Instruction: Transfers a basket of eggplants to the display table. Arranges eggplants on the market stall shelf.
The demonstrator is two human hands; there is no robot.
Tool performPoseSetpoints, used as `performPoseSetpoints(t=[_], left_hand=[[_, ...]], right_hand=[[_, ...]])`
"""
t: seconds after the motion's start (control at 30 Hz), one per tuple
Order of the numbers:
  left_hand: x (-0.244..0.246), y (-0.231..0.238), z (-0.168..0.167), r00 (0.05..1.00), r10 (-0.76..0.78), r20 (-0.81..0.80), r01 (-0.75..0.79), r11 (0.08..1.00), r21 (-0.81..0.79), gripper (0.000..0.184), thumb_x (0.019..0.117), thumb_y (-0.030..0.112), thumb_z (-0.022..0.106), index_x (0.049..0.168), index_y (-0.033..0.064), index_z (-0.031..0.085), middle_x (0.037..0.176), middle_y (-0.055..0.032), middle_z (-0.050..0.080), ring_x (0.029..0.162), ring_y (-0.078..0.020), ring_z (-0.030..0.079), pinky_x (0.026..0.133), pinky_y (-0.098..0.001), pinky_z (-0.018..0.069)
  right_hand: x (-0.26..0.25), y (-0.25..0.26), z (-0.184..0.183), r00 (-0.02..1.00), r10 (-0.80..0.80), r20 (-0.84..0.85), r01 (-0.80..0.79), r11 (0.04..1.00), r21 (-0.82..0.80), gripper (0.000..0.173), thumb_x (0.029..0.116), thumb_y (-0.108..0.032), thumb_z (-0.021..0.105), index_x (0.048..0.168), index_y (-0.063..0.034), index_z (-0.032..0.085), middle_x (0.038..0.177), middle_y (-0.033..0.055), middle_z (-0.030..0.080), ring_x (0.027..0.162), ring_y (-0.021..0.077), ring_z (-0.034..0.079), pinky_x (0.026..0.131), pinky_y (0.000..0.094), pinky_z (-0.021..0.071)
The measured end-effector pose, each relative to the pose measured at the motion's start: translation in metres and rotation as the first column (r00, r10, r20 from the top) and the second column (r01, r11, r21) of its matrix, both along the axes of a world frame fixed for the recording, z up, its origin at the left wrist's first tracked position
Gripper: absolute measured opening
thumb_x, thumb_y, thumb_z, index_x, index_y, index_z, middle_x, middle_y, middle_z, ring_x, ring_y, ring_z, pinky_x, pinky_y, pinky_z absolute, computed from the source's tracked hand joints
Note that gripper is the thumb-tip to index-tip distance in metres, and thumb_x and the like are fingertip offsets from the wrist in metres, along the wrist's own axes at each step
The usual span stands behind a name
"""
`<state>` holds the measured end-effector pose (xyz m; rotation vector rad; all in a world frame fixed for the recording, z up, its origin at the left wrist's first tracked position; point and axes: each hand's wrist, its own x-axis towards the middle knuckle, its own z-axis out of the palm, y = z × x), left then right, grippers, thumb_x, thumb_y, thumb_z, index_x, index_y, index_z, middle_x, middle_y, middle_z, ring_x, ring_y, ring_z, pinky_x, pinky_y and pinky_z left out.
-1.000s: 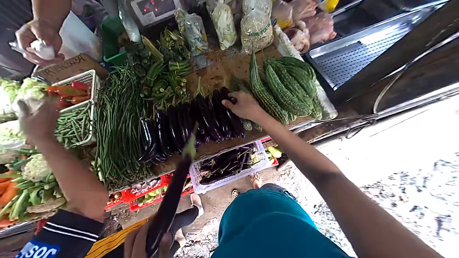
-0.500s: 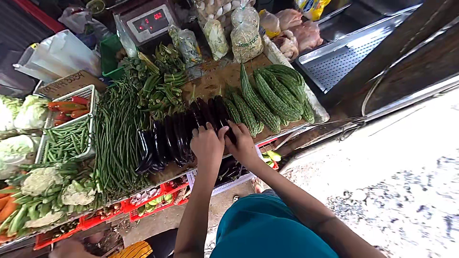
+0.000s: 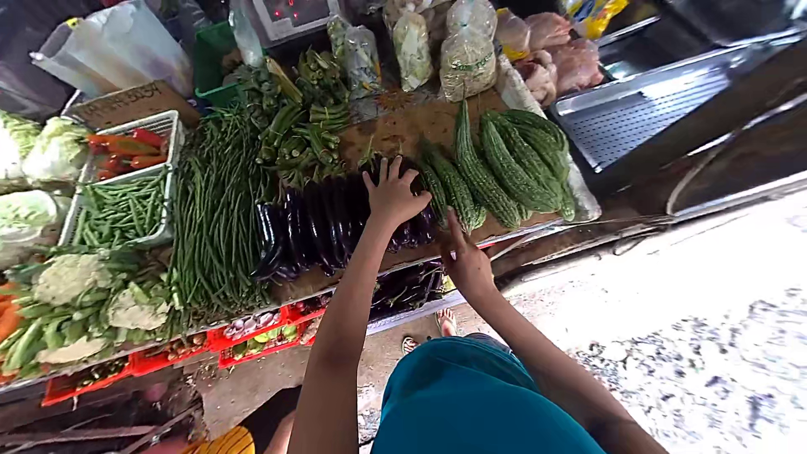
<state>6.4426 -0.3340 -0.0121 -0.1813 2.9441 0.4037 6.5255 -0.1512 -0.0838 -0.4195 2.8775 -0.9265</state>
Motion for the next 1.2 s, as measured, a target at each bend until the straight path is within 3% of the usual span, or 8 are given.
performPoseSetpoints(t=[0.17,0.27,0.33,0.47,0.63,0.77,0.93,1.2], left_hand=[[-0.012,0.018,0.019,0.988,0.024,0.154,-0.007,0.994,-0.112,0.056,0.092,0.049,0.063,0.143,0.0266,0.059,0.171,-0.0068,0.018,0.157,-0.042,0.006,0.109,-0.0841,0.0092],[-0.015,0.014,0.013,0.993,-0.006,0.119,0.014,0.998,-0.065,0.05,0.0959,0.049,0.057,0.142,0.0292,0.062,0.171,-0.0073,0.017,0.157,-0.0415,0.006,0.107,-0.0867,0.0055],[-0.012,0.009,0.01,0.995,-0.021,0.094,0.025,0.999,-0.047,0.045,0.1002,0.049,0.051,0.138,0.0298,0.065,0.171,-0.0069,0.019,0.158,-0.0398,0.007,0.108,-0.0859,0.0052],[-0.011,0.005,0.012,0.996,-0.028,0.088,0.031,0.999,-0.031,0.045,0.1021,0.049,0.05,0.138,0.0265,0.065,0.17,-0.0084,0.021,0.158,-0.0392,0.008,0.108,-0.0847,0.0074],[-0.008,-0.007,0.021,0.988,-0.055,0.141,0.056,0.998,-0.001,0.067,0.0912,0.068,0.062,0.143,0.0262,0.06,0.171,-0.0087,0.017,0.157,-0.0359,0.015,0.11,-0.0831,0.0108],[-0.01,-0.008,0.028,0.97,-0.077,0.233,0.082,0.997,-0.008,0.078,0.0851,0.073,0.066,0.149,0.0296,0.054,0.173,-0.0066,0.01,0.157,-0.0354,0.013,0.11,-0.0824,0.0121],[-0.017,-0.008,0.027,0.949,-0.11,0.297,0.121,0.992,-0.019,0.073,0.0901,0.068,0.064,0.153,0.0354,0.048,0.173,-0.0052,0.007,0.158,-0.0368,0.007,0.108,-0.084,0.01],[-0.02,-0.003,0.029,0.937,-0.086,0.338,0.117,0.99,-0.075,0.101,0.0701,0.081,0.073,0.154,0.033,0.046,0.173,-0.0055,0.007,0.158,-0.0361,0.01,0.11,-0.0813,0.0168]], right_hand=[[-0.01,-0.028,-0.004,0.997,-0.047,0.058,0.046,0.999,0.018,0.078,0.1015,-0.007,0.053,0.167,-0.0188,0.013,0.115,0.0301,0.065,0.086,0.0452,0.071,0.077,0.0563,0.0593],[-0.016,-0.024,0.002,0.997,-0.049,0.056,0.053,0.996,-0.069,0.069,0.1028,-0.004,0.053,0.165,-0.0137,0.024,0.109,0.0286,0.068,0.092,0.0444,0.071,0.084,0.0568,0.0576],[-0.019,-0.016,0.007,0.994,-0.032,0.102,0.061,0.954,-0.294,0.071,0.0962,-0.003,0.063,0.161,-0.0094,0.034,0.106,0.0261,0.072,0.09,0.0393,0.073,0.085,0.0545,0.0588],[-0.019,-0.007,0.029,0.89,0.026,0.455,0.311,0.696,-0.648,0.073,0.0933,-0.002,0.066,0.158,-0.0103,0.034,0.142,0.0197,0.059,0.112,0.0291,0.069,0.095,0.0472,0.0579],[-0.019,-0.017,0.051,0.949,-0.098,0.299,0.229,0.868,-0.441,0.06,0.1054,-0.03,0.061,0.152,0.0022,0.043,0.128,0.0249,0.067,0.112,0.0347,0.071,0.101,0.0519,0.0545],[-0.041,-0.009,0.055,0.966,-0.146,0.215,0.216,0.91,-0.354,0.057,0.1035,-0.041,0.062,0.141,0.0013,0.056,0.105,0.0241,0.072,0.092,0.0381,0.072,0.086,0.0581,0.0567],[-0.086,-0.015,0.066,0.97,-0.092,0.226,0.115,0.989,-0.091,0.066,0.101,-0.056,0.057,0.136,-0.0011,0.056,0.107,0.0244,0.07,0.103,0.043,0.07,0.087,0.0627,0.055],[-0.12,-0.034,0.105,0.896,-0.046,0.441,-0.02,0.989,0.144,0.079,0.0976,-0.056,0.06,0.14,0.0067,0.036,0.106,0.0217,0.065,0.08,0.0308,0.072,0.068,0.0482,0.06]])
